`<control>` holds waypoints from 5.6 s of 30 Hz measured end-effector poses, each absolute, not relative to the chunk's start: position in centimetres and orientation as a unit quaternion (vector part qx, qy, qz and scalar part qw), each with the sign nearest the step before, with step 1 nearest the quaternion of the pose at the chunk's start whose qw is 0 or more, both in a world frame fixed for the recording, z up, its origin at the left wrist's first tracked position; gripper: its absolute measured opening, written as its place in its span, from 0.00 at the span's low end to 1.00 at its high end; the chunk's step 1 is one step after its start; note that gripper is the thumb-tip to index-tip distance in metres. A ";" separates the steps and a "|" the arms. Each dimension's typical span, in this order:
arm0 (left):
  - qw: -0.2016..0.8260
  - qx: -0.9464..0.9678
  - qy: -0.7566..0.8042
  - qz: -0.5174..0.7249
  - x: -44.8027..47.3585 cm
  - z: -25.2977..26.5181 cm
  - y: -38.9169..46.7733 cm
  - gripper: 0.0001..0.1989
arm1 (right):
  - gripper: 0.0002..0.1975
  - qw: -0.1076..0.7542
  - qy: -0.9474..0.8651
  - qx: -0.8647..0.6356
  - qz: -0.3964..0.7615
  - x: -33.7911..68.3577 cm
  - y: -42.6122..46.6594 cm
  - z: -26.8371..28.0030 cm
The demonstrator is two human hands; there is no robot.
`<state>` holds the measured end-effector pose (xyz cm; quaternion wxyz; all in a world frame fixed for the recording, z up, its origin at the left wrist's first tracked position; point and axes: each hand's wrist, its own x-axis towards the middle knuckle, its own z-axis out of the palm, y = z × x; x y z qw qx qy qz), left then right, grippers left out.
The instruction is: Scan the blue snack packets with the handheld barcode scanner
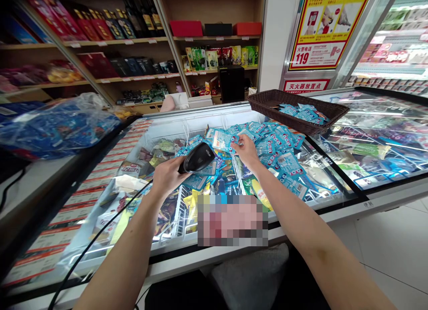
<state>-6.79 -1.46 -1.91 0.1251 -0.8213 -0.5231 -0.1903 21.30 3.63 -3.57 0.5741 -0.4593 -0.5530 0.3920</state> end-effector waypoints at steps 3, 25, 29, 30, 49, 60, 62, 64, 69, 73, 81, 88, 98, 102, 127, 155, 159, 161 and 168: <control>0.125 -0.821 -0.525 -0.188 -6.8 -1.9 -1.5 0.20 | 0.16 0.570 -0.553 -0.461 0.397 21.2 3.7 -3.7; 0.150 -0.782 -0.576 -0.184 -7.8 -2.3 -1.1 0.20 | 0.28 0.386 -0.678 -0.624 -0.050 23.8 4.0 -4.6; 0.160 -0.781 -0.574 -0.189 -7.9 -2.4 -1.0 0.20 | 0.26 0.360 -0.678 -0.635 -0.090 23.6 3.0 -3.8; 0.162 -0.780 -0.574 -0.191 -7.9 -2.4 -1.0 0.20 | 0.26 0.355 -0.680 -0.634 -0.099 23.5 2.7 -3.5; 0.159 -0.756 -0.607 -0.186 -8.2 -2.2 -0.9 0.20 | 0.20 0.246 -0.785 -0.557 -0.115 22.7 2.5 -4.7; 0.168 -0.742 -0.618 -0.200 -8.5 -2.3 -0.8 0.19 | 0.18 0.237 -0.888 -0.393 0.009 20.1 0.7 -3.4; 0.170 -0.739 -0.620 -0.203 -8.5 -2.3 -0.7 0.19 | 0.18 0.218 -0.909 -0.355 0.022 19.8 0.4 -3.4; 0.174 -0.737 -0.621 -0.204 -8.5 -2.3 -0.8 0.20 | 0.19 0.201 -0.921 -0.333 0.030 19.7 0.2 -3.3; 0.180 -0.735 -0.621 -0.205 -8.5 -2.3 -0.8 0.20 | 0.22 0.207 -0.915 -0.346 0.032 19.5 -0.1 -3.0; 0.177 -0.735 -0.622 -0.205 -8.6 -2.4 -0.8 0.20 | 0.24 0.202 -0.910 -0.361 0.028 19.2 -0.2 -3.0; 0.171 -0.729 -0.629 -0.211 -8.7 -2.4 -0.8 0.21 | 0.18 0.190 -0.943 -0.270 0.039 21.0 0.5 -2.8; 0.166 -0.730 -0.629 -0.212 -8.7 -2.3 -0.8 0.21 | 0.13 0.225 -0.901 -0.371 -0.004 22.4 1.1 -2.5; 0.164 -0.728 -0.630 -0.215 -8.7 -2.5 -0.8 0.21 | 0.43 0.182 -0.860 -0.476 -0.013 20.3 0.2 -2.8; 0.173 -0.731 -0.626 -0.210 -8.7 -2.5 -0.7 0.21 | 0.43 0.191 -0.860 -0.471 0.046 20.7 0.3 -2.9; 0.154 -0.786 -0.567 -0.193 -8.3 -2.3 -1.0 0.20 | 0.13 0.495 -0.675 -0.500 0.222 23.3 3.8 -2.9; 0.124 -0.846 -0.503 -0.127 -6.6 -1.3 -1.9 0.19 | 0.13 0.488 -0.699 -0.492 0.175 22.9 3.3 -3.2; 0.122 -0.845 -0.505 -0.123 -6.6 -1.3 -2.0 0.19 | 0.13 0.485 -0.700 -0.495 0.171 22.9 3.4 -3.3; 0.123 -0.846 -0.504 -0.122 -6.6 -1.3 -2.0 0.20 | 0.13 0.483 -0.701 -0.496 0.168 22.9 3.4 -3.3; 0.139 -0.809 -0.549 -0.154 -7.3 -1.9 -1.5 0.20 | 0.18 0.451 -0.705 -0.539 0.093 23.4 3.2 -3.6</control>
